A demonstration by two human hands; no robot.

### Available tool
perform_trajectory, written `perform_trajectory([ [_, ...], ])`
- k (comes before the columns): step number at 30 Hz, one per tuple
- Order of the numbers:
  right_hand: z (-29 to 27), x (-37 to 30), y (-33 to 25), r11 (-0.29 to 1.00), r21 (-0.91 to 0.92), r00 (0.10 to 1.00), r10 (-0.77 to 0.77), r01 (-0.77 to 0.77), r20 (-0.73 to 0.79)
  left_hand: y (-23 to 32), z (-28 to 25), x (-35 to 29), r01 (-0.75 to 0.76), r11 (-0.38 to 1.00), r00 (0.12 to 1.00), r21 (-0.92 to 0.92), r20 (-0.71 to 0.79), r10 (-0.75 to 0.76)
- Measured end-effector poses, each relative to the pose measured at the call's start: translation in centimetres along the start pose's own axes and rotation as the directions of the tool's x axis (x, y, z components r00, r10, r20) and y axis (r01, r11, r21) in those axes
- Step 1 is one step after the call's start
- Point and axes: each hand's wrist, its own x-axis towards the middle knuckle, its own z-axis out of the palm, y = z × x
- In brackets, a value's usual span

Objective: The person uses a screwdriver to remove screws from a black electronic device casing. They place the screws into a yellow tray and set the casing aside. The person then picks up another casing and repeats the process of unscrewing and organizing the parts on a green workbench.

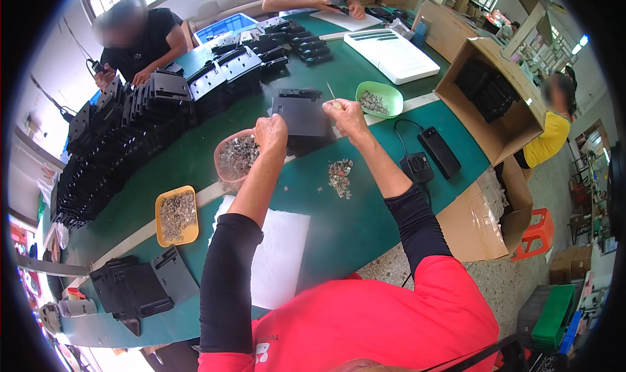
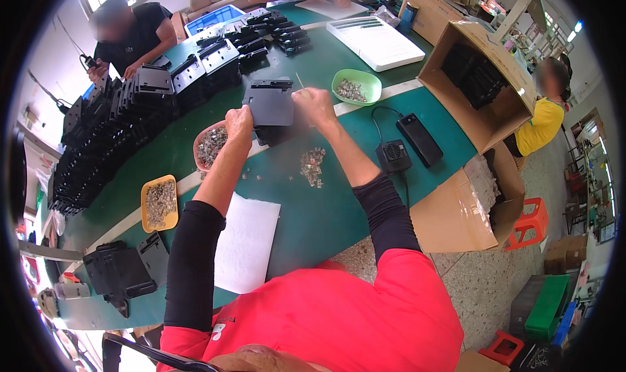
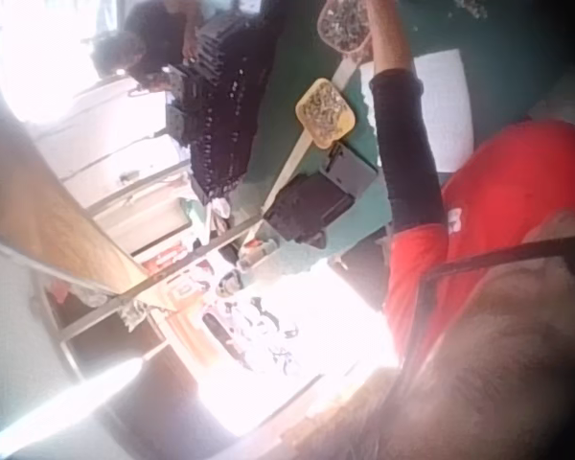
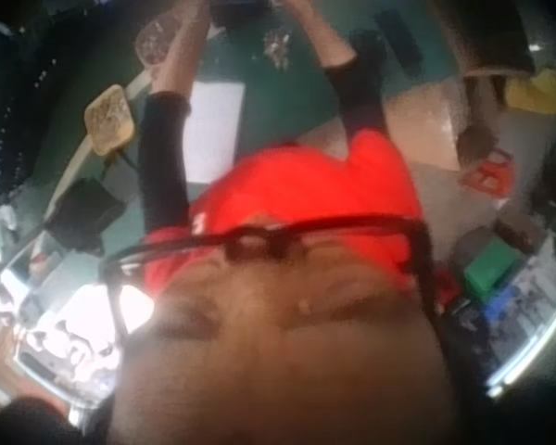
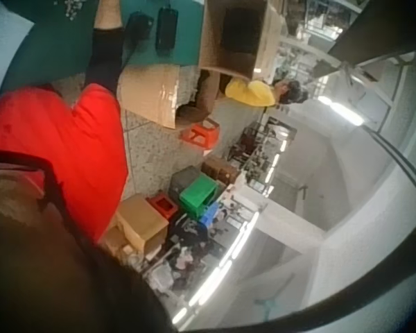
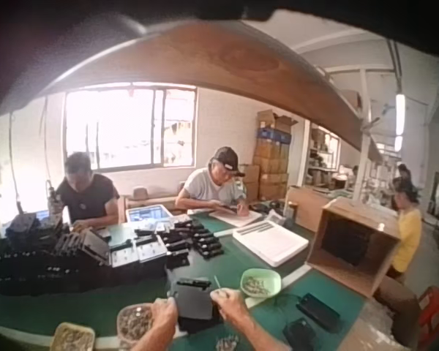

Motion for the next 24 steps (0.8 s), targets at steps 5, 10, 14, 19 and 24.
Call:
perform_trajectory([
  [5, 0.6, 0.3, -1.5, 1.0, -0.007, 0.999, -0.029, 0.029, 0.042, -1.4, 0.0, 2.6, 0.024, 1.0, 0.993, -0.018, 0.113, -0.022],
  [10, 0.3, 1.2, -2.5, 0.995, 0.089, 0.999, -0.04, 0.037, 0.03, -1.1, -0.2, 1.1, -0.111, 0.993, 0.987, 0.042, 0.122, 0.105],
  [14, 0.3, 2.4, -1.1, 1.0, 0.026, 1.0, -0.01, 0.01, 0.016, -1.2, 0.3, 1.1, -0.16, 0.974, 0.982, 0.162, 0.129, 0.14],
  [19, 0.0, 1.0, -1.1, 0.996, 0.021, 0.994, 0.089, -0.091, 0.063, -2.6, -0.1, 0.5, -0.085, 0.996, 0.968, -0.025, 0.234, 0.089],
  [24, -0.3, 0.3, -0.2, 0.998, -0.069, 0.999, 0.009, -0.006, 0.048, -0.9, -1.2, -3.1, 0.105, 0.952, 0.954, -0.288, 0.3, -0.015],
])
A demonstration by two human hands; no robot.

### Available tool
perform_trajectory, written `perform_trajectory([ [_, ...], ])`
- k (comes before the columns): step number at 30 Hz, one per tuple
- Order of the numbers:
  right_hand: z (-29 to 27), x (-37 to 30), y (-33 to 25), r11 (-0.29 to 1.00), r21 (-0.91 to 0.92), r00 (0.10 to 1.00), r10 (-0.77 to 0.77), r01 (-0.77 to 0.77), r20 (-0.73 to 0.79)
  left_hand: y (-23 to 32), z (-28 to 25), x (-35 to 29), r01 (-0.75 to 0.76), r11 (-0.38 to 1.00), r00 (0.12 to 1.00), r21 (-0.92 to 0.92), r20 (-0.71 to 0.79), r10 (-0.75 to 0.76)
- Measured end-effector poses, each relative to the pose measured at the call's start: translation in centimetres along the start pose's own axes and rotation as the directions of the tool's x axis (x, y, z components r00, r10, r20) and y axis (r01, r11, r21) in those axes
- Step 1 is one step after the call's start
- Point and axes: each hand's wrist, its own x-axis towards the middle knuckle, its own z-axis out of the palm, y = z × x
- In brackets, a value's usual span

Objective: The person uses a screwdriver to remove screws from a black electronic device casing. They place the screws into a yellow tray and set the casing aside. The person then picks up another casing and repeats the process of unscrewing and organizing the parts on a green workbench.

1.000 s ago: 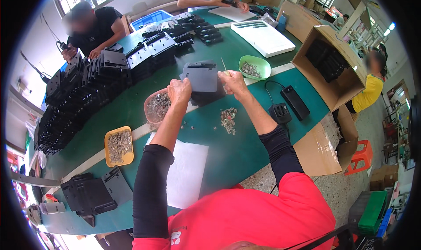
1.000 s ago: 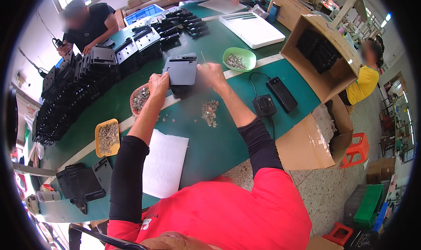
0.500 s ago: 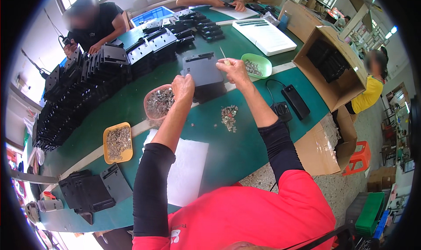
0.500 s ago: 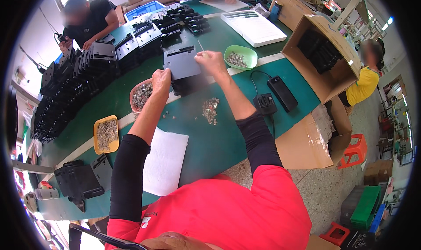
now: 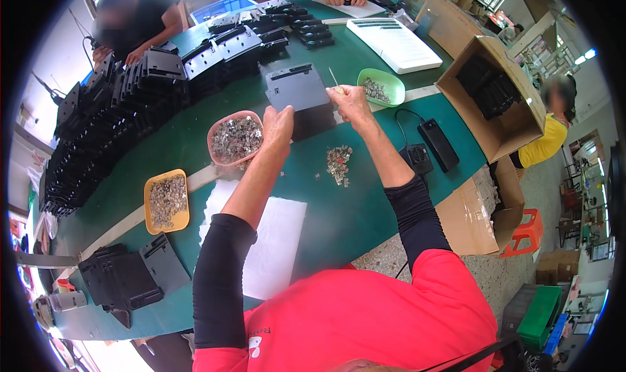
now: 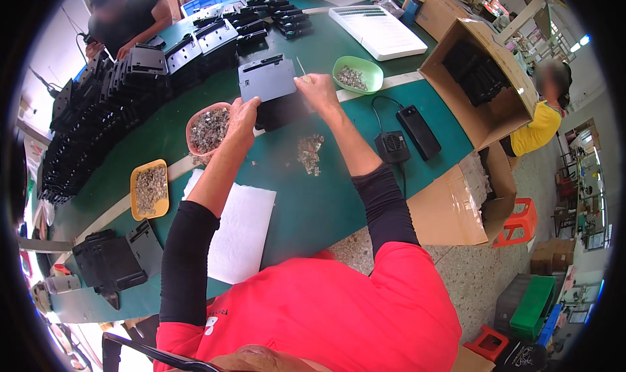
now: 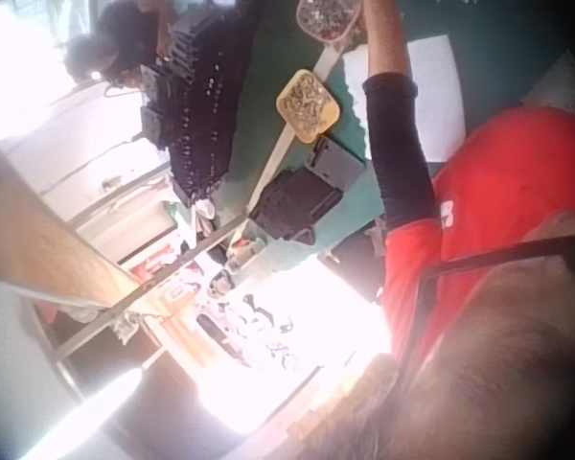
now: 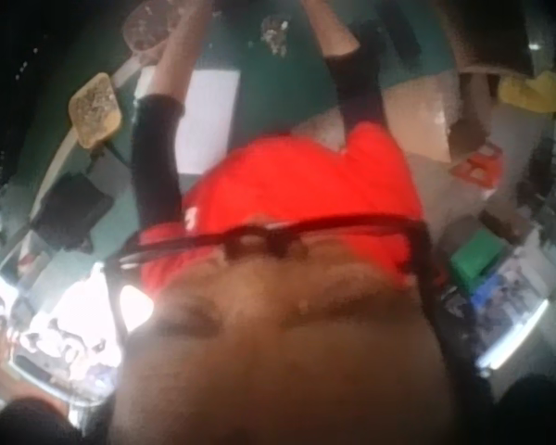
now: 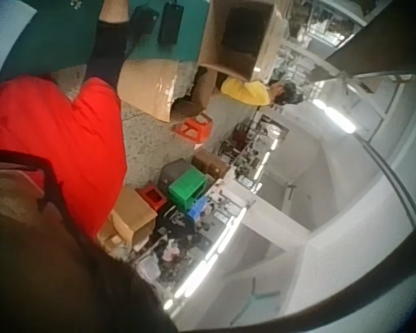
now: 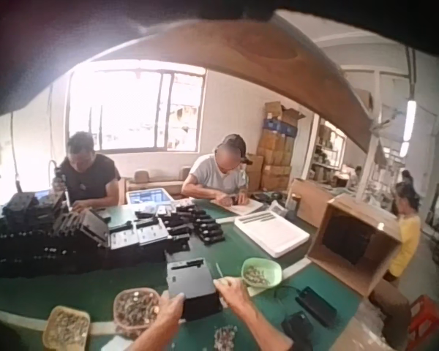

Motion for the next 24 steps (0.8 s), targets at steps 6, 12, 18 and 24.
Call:
perform_trajectory([
  [6, 0.6, -1.5, 0.7, 0.997, 0.067, 0.998, -0.034, 0.038, -0.062, -0.6, 0.6, -0.4, -0.042, 0.986, 0.999, -0.162, 0.01, 0.044],
  [12, 0.0, -1.9, -1.0, 0.955, 0.247, 0.985, 0.173, -0.165, -0.013, -1.3, 0.1, 1.2, -0.27, 0.962, 0.962, -0.043, 0.03, 0.272],
  [18, 0.6, -1.4, -1.0, 0.988, 0.154, 1.0, -0.012, 0.014, -0.014, -1.7, 0.2, 1.2, -0.376, 0.924, 0.926, 0.07, 0.01, 0.377],
  [24, 0.1, -0.6, -1.1, 0.987, 0.135, 0.996, 0.093, -0.09, -0.016, -1.2, -0.1, 1.7, -0.28, 0.956, 0.96, 0.082, 0.039, 0.278],
])
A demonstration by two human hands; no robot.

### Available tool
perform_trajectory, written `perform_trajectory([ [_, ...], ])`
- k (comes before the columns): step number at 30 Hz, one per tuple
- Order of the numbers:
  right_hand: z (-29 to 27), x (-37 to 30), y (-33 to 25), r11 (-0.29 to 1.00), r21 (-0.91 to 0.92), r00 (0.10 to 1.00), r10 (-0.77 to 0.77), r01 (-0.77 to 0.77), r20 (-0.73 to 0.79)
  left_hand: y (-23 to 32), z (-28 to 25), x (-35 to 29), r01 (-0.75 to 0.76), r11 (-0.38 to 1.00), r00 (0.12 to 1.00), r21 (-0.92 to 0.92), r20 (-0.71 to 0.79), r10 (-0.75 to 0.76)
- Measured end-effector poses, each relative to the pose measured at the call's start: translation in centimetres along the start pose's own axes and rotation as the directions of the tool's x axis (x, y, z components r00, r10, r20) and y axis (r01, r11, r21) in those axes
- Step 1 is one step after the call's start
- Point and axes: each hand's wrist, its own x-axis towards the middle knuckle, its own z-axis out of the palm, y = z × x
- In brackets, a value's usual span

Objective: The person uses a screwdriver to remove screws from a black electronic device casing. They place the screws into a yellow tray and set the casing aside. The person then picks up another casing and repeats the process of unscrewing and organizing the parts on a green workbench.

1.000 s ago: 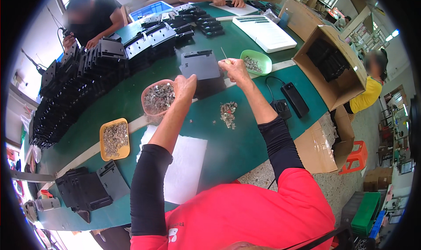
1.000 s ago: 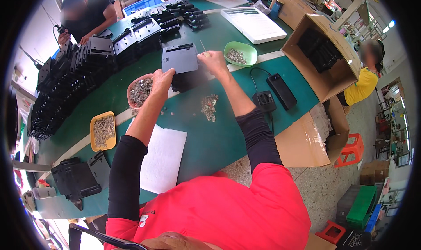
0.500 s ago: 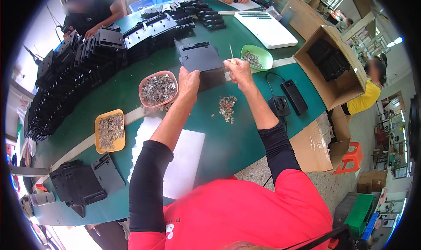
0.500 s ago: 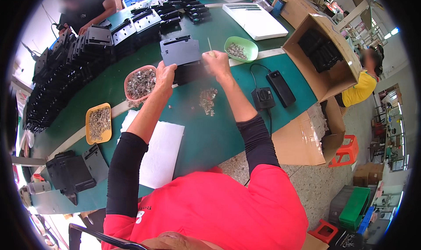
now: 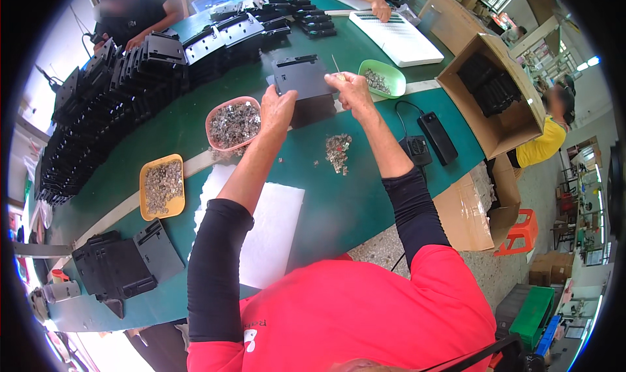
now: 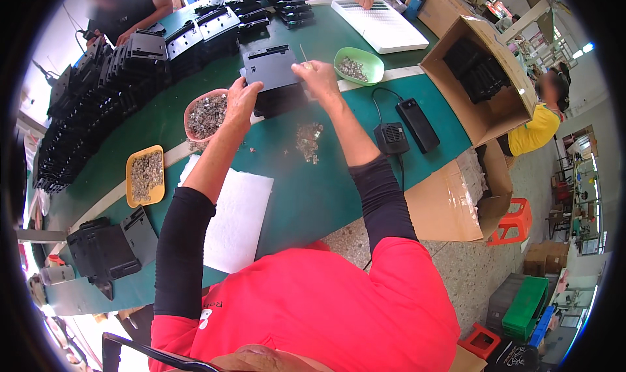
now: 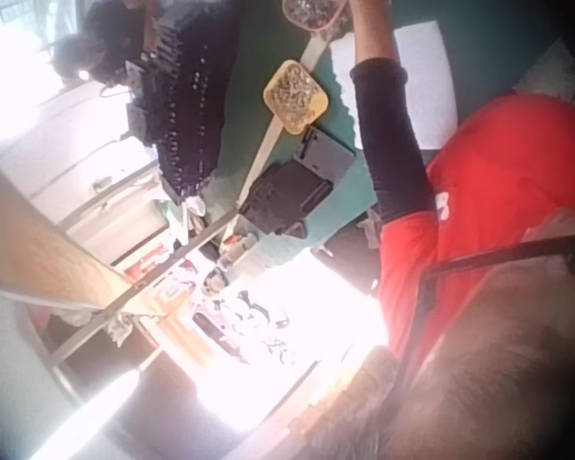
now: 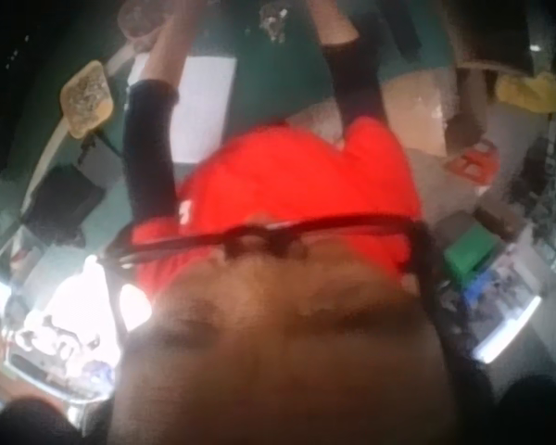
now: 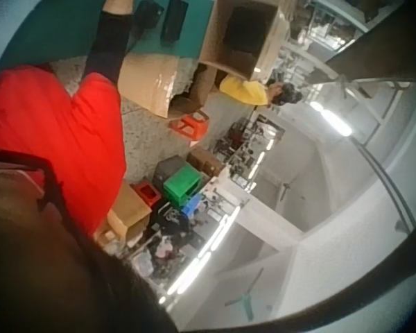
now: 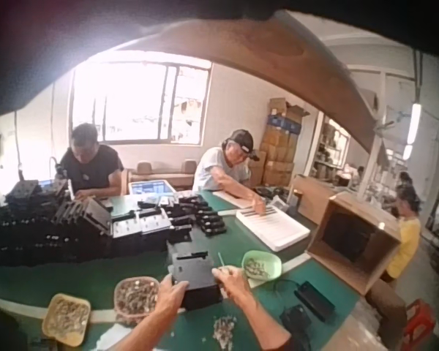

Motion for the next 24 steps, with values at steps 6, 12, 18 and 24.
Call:
perform_trajectory([
  [6, 1.7, 2.9, -0.5, 0.918, -0.378, 0.986, -0.071, 0.123, 0.149, -0.9, -0.6, 1.6, -0.096, 0.992, 0.995, 0.083, 0.019, 0.094],
  [12, 0.5, 4.7, -0.3, 0.615, -0.591, 0.846, -0.289, 0.523, 0.448, -4.0, 1.1, 3.3, -0.215, 0.902, 0.972, 0.375, -0.007, 0.235],
  [18, 0.3, 3.0, -1.2, 0.95, -0.313, 0.989, 0.042, 0.005, 0.145, 0.6, 0.6, -1.8, 0.021, 0.981, 1.0, 0.191, -0.021, -0.017],
  [24, 0.8, -0.3, -2.8, 0.998, 0.035, 0.994, -0.051, 0.048, 0.093, -2.1, -6.0, -8.5, -0.396, 0.842, 0.856, 0.367, -0.185, 0.483],
])
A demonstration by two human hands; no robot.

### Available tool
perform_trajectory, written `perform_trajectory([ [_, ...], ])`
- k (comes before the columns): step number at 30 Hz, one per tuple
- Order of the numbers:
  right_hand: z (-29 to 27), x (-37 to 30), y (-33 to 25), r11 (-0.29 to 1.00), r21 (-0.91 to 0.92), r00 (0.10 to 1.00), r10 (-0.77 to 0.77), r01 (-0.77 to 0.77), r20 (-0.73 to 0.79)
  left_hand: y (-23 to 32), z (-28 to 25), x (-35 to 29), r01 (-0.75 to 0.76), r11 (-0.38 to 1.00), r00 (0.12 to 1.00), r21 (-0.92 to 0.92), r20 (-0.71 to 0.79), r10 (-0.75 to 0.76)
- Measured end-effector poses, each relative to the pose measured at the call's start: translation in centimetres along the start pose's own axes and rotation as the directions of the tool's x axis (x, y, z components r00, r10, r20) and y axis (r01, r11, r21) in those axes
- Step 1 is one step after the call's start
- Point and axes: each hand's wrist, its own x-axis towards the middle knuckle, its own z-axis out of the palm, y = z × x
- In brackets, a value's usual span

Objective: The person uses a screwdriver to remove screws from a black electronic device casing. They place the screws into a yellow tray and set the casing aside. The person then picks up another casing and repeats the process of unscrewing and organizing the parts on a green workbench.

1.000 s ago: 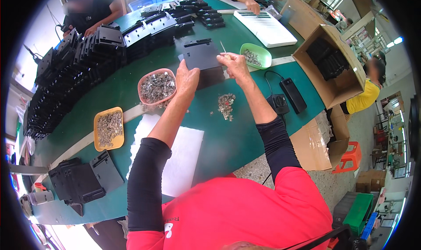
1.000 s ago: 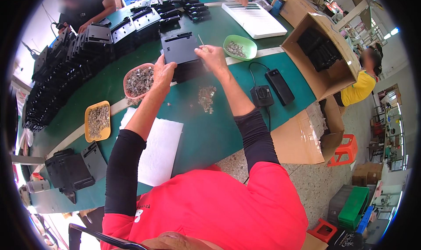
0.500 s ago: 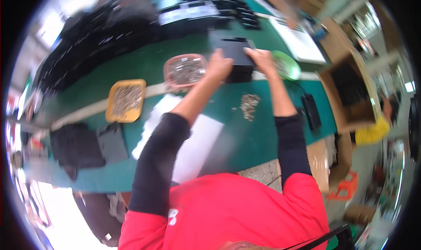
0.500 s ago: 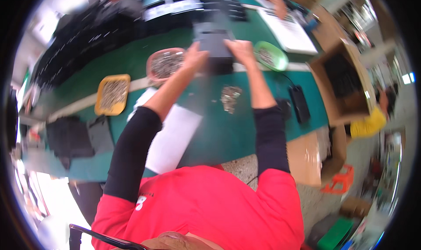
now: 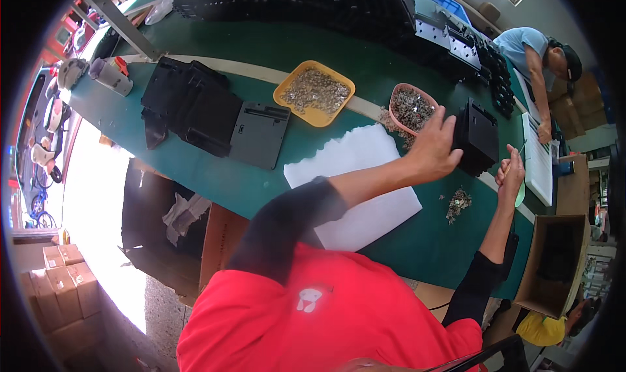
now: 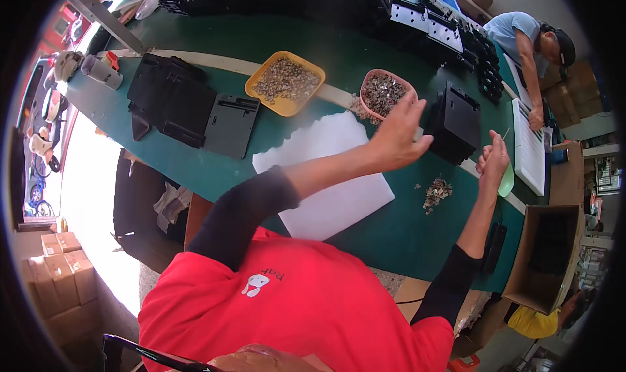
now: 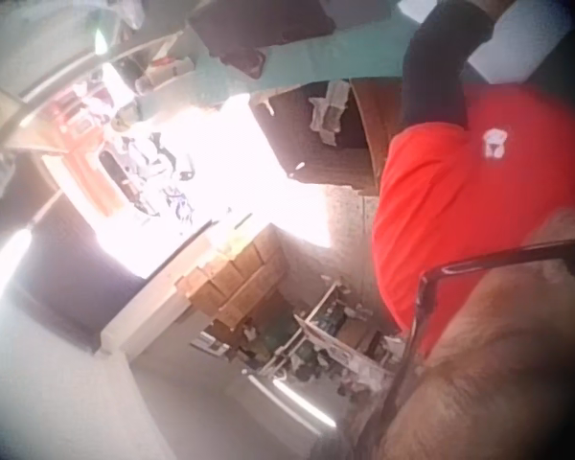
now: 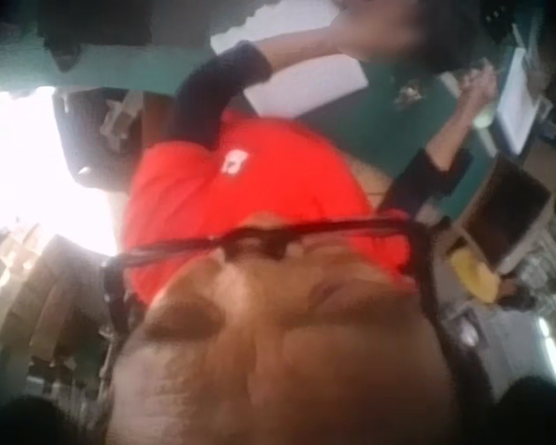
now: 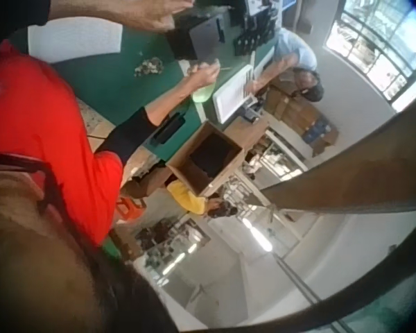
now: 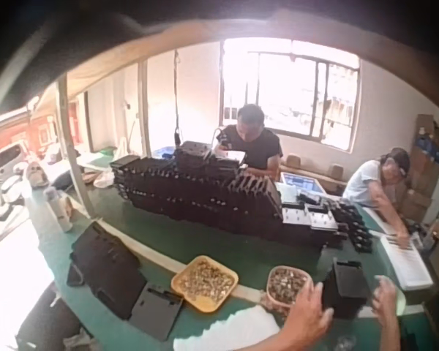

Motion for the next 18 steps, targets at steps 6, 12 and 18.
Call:
perform_trajectory([
  [6, 1.0, -7.1, 0.4, 0.999, 0.047, 0.988, -0.007, 0.0, 0.157, -6.1, -17.9, -6.1, 0.036, 0.85, 0.998, 0.525, -0.068, -0.001],
  [12, 2.0, -9.4, 3.4, 0.997, -0.056, 0.968, -0.042, 0.058, 0.249, -12.5, -26.5, -9.5, 0.25, 0.394, 0.922, 0.885, -0.093, -0.376],
  [18, -0.9, -11.0, 5.0, 0.846, -0.515, 0.979, -0.033, 0.136, 0.203, -12.4, -26.1, -7.7, 0.258, 0.455, 0.916, 0.852, -0.065, -0.397],
])
